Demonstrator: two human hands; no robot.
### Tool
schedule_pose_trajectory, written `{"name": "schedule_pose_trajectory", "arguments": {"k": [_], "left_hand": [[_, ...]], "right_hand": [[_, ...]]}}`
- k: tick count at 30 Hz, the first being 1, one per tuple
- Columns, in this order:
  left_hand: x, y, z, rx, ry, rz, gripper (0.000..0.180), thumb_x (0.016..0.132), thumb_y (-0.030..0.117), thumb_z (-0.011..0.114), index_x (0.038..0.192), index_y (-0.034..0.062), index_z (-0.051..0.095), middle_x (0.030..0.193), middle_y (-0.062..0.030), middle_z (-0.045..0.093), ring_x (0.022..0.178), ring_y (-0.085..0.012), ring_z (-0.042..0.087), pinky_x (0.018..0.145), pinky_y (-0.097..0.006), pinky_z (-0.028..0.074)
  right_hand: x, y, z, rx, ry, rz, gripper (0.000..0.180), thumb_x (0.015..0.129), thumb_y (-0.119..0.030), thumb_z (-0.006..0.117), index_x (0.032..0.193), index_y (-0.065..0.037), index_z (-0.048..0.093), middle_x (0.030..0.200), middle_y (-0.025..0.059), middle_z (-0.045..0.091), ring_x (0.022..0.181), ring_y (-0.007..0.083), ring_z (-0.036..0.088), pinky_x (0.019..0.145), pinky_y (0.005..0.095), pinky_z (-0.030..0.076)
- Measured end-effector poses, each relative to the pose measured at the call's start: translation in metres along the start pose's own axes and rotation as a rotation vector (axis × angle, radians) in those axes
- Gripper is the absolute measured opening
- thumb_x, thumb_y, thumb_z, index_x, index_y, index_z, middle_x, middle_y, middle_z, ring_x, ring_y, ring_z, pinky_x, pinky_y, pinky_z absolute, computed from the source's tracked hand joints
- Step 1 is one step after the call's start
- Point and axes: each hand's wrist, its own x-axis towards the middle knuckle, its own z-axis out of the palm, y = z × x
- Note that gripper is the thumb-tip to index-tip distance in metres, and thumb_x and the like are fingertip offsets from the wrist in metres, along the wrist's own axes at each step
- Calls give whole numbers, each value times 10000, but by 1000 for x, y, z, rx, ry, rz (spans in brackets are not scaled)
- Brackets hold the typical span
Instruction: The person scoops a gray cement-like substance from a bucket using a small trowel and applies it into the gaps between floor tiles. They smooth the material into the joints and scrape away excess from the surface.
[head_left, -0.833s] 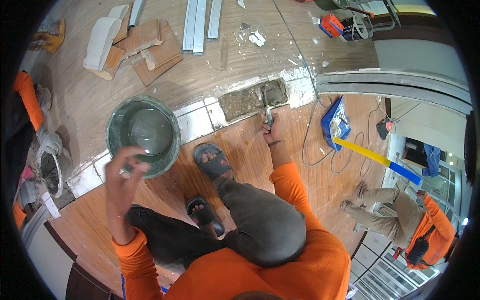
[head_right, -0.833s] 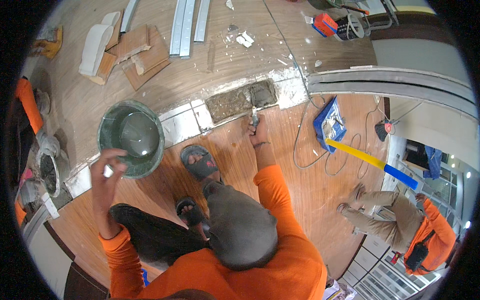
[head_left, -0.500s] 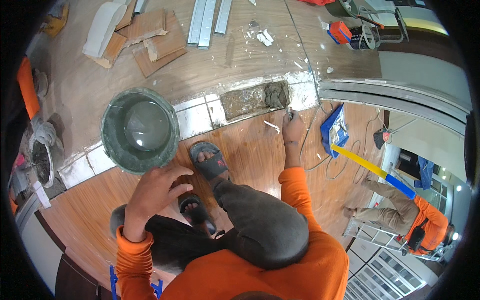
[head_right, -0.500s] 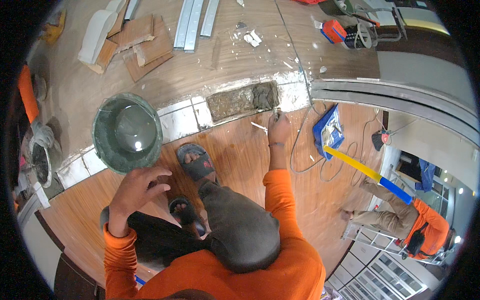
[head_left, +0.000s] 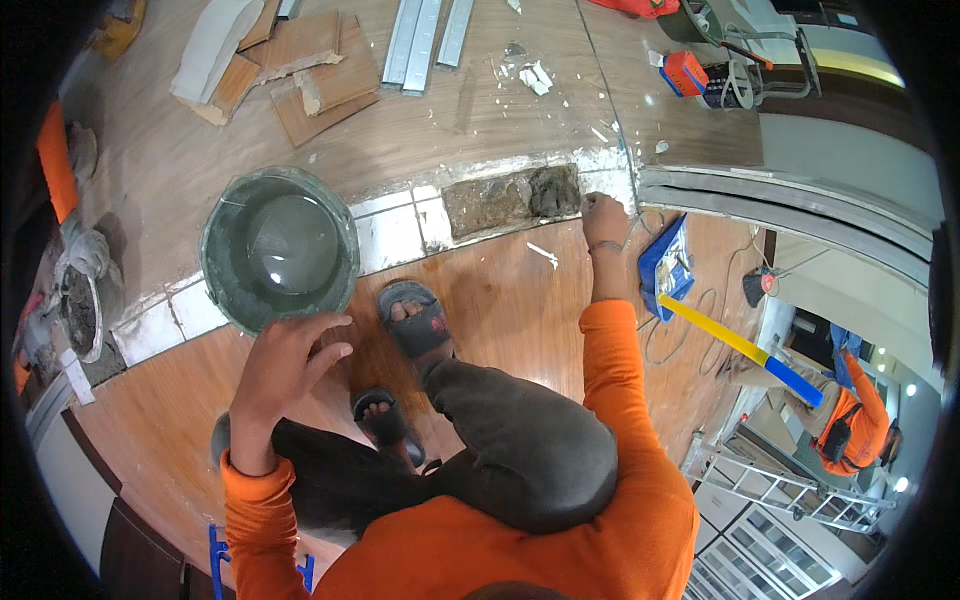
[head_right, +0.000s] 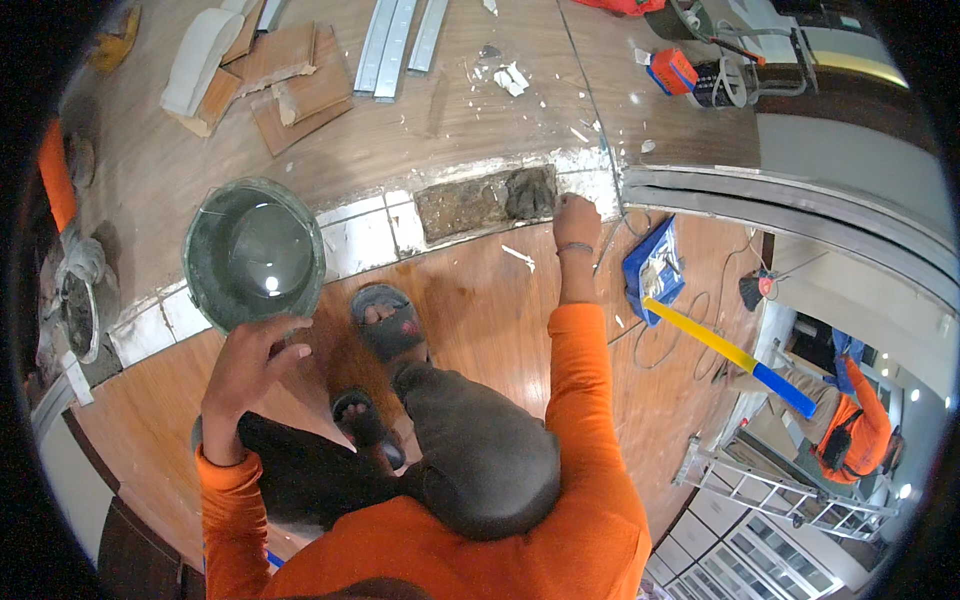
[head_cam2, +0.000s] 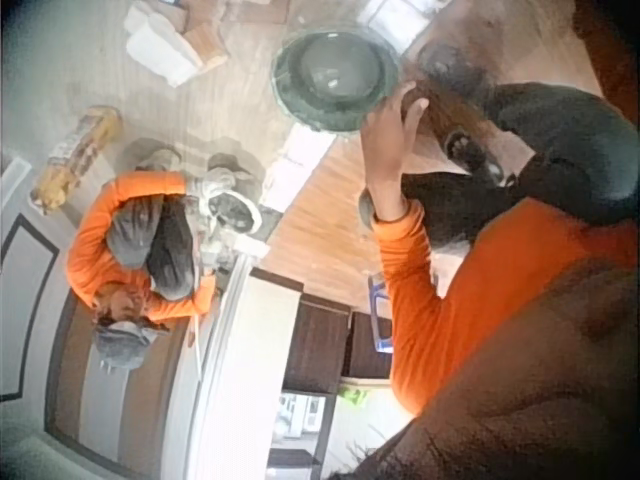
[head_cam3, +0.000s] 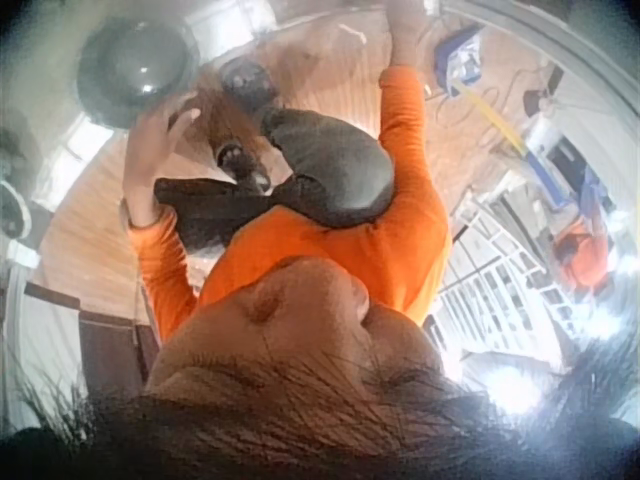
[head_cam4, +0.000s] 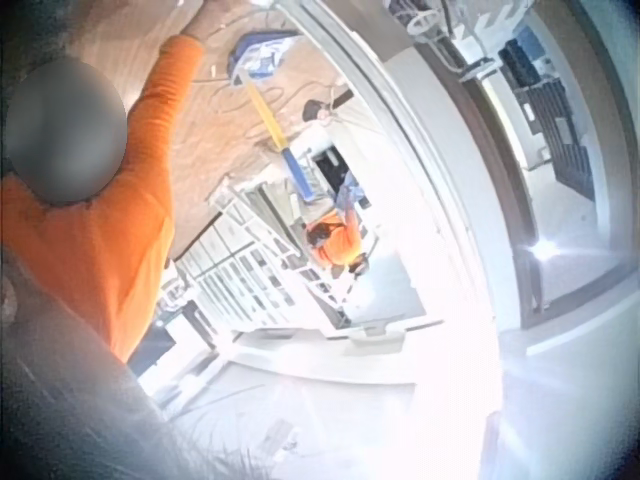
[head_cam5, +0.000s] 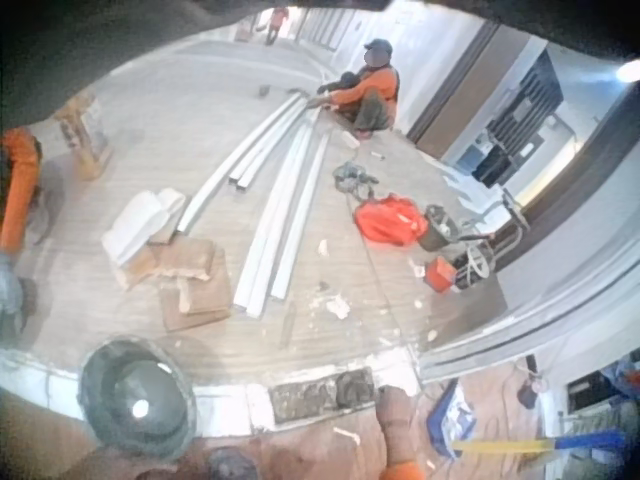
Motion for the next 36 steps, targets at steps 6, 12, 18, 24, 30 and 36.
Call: {"name": "schedule_pose_trajectory", "arguments": {"k": [6, 12, 18, 24, 30, 36], "left_hand": [[4, -4, 0, 38, -54, -20, 341, 900, 184, 735, 1200, 28, 688, 1064, -200, 725, 797, -322, 710, 745, -390, 541], [10, -3, -4, 6, -88, -54, 331, 895, 196, 741, 1184, 41, 697, 1066, -199, 724, 850, -331, 712, 778, -397, 539], [8, -10, 1, 26, -38, 51, 333, 899, 226, 734, 1185, 58, 702, 1061, -176, 730, 913, -360, 701, 822, -416, 533], [-4, -18, 1, 23, 11, 54, 301, 946, 314, 673, 1158, 104, 716, 1008, -182, 732, 973, -380, 682, 860, -453, 524], [-5, -29, 2, 72, -7, 25, 326, 949, 351, 658, 1160, 110, 717, 991, -176, 734, 976, -387, 680, 863, -475, 518], [-7, -36, 2, 62, 27, 67, 309, 954, 338, 653, 1140, 99, 717, 976, -180, 737, 946, -393, 688, 844, -483, 526]], "right_hand": [[-1, 25, 12, 40, -7, 0, 202, 892, -237, 661, 1008, -125, 782, 940, 181, 746, 876, 368, 725, 787, 466, 587], [-26, 27, 6, 19, -59, -104, 226, 878, -285, 686, 1055, -177, 776, 925, 161, 749, 854, 369, 721, 776, 466, 579], [-18, 19, 19, 65, -25, -54, 242, 864, -251, 685, 1065, -153, 777, 947, 185, 738, 885, 373, 716, 800, 459, 572], [-20, -13, 0, 35, -32, 33, 272, 851, -168, 633, 1083, -160, 775, 1025, 198, 736, 955, 376, 716, 816, 482, 568], [-17, -15, 17, -85, -64, 55, 239, 876, -297, 703, 1054, -156, 777, 980, 174, 748, 904, 366, 725, 805, 470, 580], [-21, -21, 37, -259, -148, -14, 254, 867, -254, 719, 1098, -157, 761, 984, 161, 748, 912, 363, 726, 791, 462, 579]]}}
